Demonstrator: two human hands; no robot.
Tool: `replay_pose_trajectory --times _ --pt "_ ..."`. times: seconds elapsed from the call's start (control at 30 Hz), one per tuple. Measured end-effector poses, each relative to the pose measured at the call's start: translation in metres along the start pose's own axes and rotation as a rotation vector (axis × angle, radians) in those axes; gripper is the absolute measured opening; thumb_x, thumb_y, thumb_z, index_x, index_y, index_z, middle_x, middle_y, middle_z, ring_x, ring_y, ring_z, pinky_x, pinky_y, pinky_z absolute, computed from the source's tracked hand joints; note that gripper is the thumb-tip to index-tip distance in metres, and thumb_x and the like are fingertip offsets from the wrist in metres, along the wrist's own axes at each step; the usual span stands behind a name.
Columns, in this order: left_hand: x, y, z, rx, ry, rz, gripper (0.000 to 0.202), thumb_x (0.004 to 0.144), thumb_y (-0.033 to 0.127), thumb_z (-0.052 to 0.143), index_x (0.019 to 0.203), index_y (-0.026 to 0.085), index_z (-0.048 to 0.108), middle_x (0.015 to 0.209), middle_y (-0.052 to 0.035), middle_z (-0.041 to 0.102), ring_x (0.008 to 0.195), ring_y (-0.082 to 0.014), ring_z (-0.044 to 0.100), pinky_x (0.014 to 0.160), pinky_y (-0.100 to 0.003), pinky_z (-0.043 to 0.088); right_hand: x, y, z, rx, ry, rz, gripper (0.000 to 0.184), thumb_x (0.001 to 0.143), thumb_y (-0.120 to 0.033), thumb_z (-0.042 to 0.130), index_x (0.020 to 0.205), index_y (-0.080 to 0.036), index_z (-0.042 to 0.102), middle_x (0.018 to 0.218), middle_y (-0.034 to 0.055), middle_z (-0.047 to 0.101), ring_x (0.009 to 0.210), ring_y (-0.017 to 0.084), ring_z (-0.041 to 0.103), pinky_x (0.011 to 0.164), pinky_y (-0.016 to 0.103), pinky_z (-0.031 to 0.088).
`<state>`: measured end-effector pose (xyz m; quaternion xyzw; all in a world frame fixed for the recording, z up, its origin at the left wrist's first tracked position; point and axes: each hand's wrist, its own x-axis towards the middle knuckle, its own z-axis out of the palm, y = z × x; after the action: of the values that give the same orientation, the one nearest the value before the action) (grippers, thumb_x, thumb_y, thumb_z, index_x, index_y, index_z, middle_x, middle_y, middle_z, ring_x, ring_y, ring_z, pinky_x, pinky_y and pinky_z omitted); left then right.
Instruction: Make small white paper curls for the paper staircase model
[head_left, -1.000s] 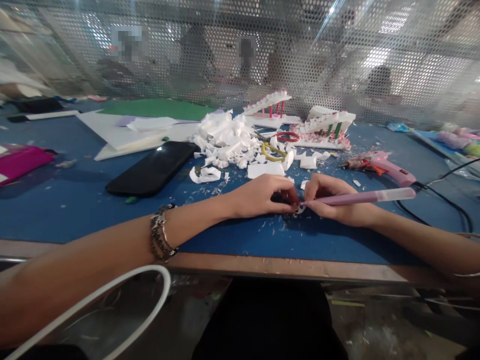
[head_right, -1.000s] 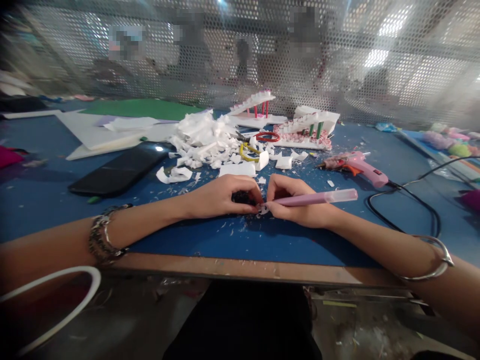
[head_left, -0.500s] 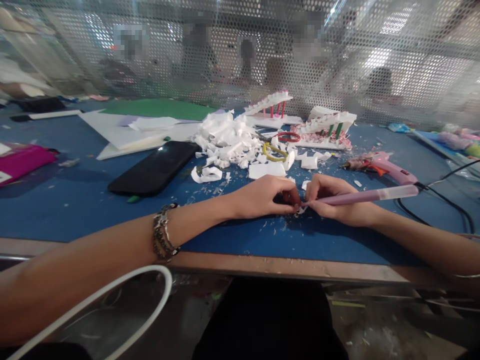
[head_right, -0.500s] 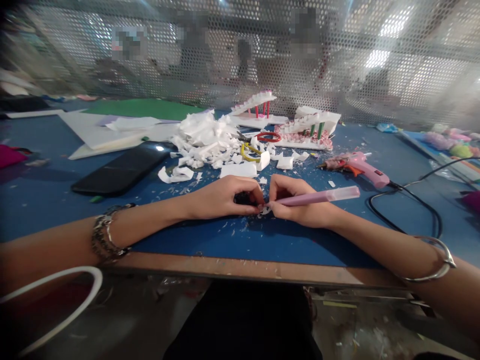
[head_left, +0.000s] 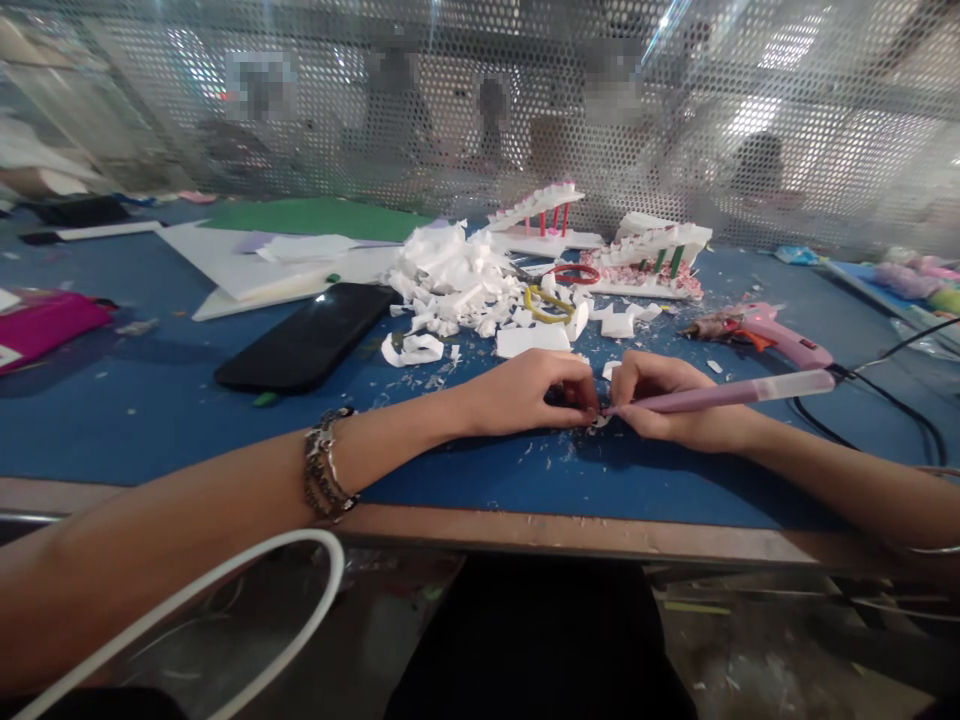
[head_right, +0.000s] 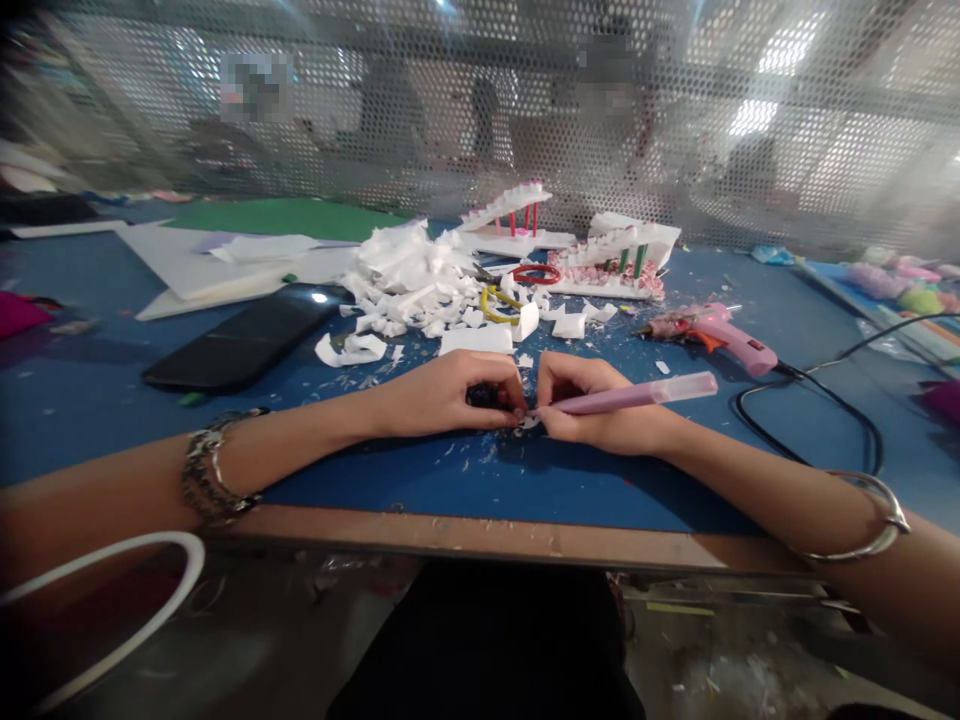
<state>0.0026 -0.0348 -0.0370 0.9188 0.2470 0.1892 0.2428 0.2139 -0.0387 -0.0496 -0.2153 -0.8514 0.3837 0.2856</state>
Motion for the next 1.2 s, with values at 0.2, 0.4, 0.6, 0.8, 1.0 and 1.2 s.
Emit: replay_pose_trajectory --times 0.2,0.4,0.6,0.8,1.0,1.2 --pt "-0.0002 0.0001 -0.0003 -0.027 -0.004 -0.032 0.012 0.078 0.022 0.059 0.083 0.012 0.062 0.078 -0.0019 0.06 0.072 -0.0089 0.054 0.067 -0.019 0.042 0.0002 0.0005 -0.0007 -0.047 -0.012 -0.014 0.013 0.08 -0.023 0.055 0.074 -0.016 0.046 0.068 -0.002 0.048 0.059 0.006 0.041 0.051 0.018 0.033" --pt "-0.0002 -0.0005 -0.0005 -0.043 -0.005 -0.037 0.012 0.077 0.022 0.06 0.083 0.013 0.062 0.08 -0.0019 0.063 0.072 -0.0084 0.055 0.067 -0.018 0.042 -0.0004 -0.0008 -0.0006 -0.069 -0.006 -0.026 0.013 0.08 -0.022 0.055 0.074 -0.016 0.046 0.066 -0.0025 0.046 0.058 0.005 0.039 0.051 0.018 0.031" --pt "0.0006 -0.0004 -0.0017 -0.03 -0.017 0.007 0.011 0.078 0.021 0.06 0.084 0.013 0.063 0.079 -0.0012 0.062 0.072 -0.0076 0.054 0.068 -0.017 0.042 -0.0003 -0.0011 -0.001 -0.064 -0.025 -0.032 0.014 0.08 -0.023 0.055 0.074 -0.016 0.046 0.067 -0.0025 0.046 0.058 0.006 0.04 0.051 0.018 0.032" --pt "0.0002 0.0003 -0.0021 -0.015 -0.018 0.009 0.01 0.079 0.02 0.059 0.084 0.013 0.063 0.078 -0.0007 0.06 0.072 -0.0079 0.054 0.067 -0.017 0.041 -0.0005 -0.0015 -0.0007 -0.048 -0.04 -0.028 0.014 0.08 -0.023 0.055 0.074 -0.016 0.046 0.067 -0.0023 0.047 0.059 0.006 0.041 0.052 0.018 0.033" --pt "-0.0001 -0.0009 -0.0014 -0.009 -0.01 0.032 0.011 0.079 0.021 0.059 0.085 0.012 0.063 0.079 -0.0012 0.061 0.073 -0.0078 0.054 0.068 -0.017 0.042 -0.0006 -0.0035 -0.0009 -0.061 -0.022 -0.029 0.014 0.08 -0.023 0.055 0.074 -0.016 0.046 0.066 -0.0028 0.046 0.056 0.005 0.039 0.05 0.018 0.031" --pt "-0.0009 -0.0002 -0.0015 -0.007 -0.014 0.052 0.012 0.081 0.021 0.057 0.085 0.013 0.063 0.079 -0.0019 0.06 0.072 -0.0077 0.055 0.069 -0.017 0.043 -0.0006 -0.0033 -0.0011 -0.059 -0.019 -0.022 0.013 0.08 -0.021 0.055 0.074 -0.016 0.045 0.065 -0.0035 0.045 0.055 0.005 0.038 0.049 0.017 0.03"
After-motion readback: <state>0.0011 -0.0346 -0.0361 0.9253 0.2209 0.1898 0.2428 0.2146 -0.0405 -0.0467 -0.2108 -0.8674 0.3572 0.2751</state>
